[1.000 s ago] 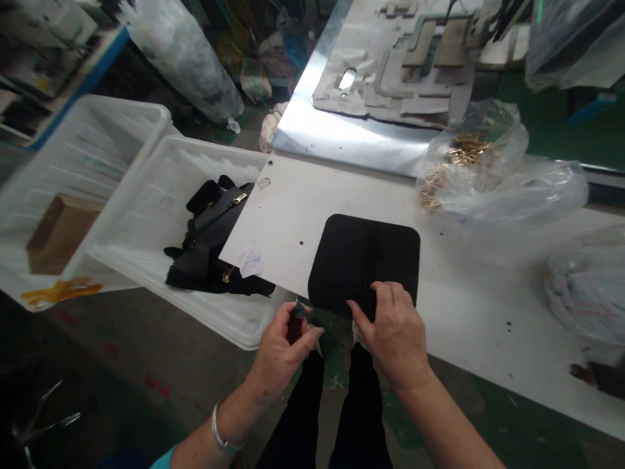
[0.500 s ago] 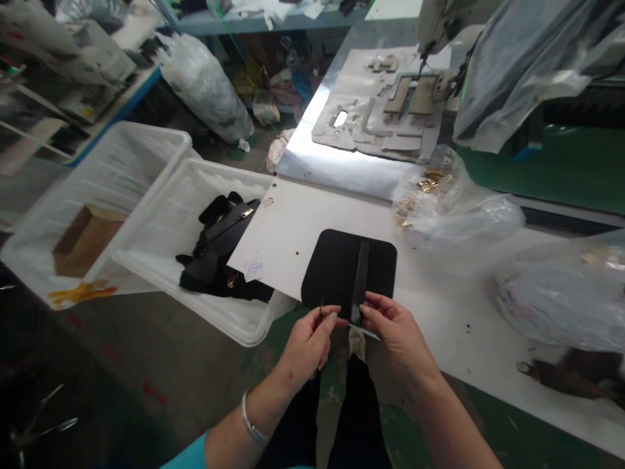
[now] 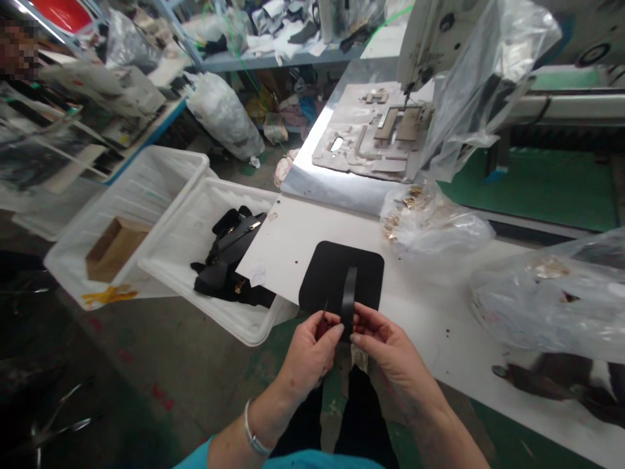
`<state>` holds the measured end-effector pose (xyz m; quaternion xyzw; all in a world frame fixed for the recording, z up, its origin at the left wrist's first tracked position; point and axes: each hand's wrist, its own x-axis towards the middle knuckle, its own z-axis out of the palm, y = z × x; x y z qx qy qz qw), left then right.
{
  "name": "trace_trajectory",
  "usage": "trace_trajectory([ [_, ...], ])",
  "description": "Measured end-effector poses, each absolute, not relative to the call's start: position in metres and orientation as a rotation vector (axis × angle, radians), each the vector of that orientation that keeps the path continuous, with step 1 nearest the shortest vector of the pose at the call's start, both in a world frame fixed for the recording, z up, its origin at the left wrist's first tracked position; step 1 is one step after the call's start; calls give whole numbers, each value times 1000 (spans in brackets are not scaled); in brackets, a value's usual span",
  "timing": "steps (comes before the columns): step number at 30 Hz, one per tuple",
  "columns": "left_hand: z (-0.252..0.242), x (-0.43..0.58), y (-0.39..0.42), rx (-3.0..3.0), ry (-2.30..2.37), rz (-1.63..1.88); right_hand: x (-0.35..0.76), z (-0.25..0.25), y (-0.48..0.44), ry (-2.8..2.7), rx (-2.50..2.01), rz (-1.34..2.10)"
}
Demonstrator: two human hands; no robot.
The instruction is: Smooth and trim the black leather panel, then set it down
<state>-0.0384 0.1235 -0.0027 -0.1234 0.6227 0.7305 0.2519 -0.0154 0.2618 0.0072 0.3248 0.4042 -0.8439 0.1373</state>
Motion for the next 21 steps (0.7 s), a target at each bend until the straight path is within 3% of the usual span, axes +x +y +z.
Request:
trace_trajectory([
  [12,20,-19,131,-330,1598,1998,-7,24,265,1369,784,-2207],
  [21,36,-14,136,-411,1498,2013,3,34,272,1303,793,-2284],
])
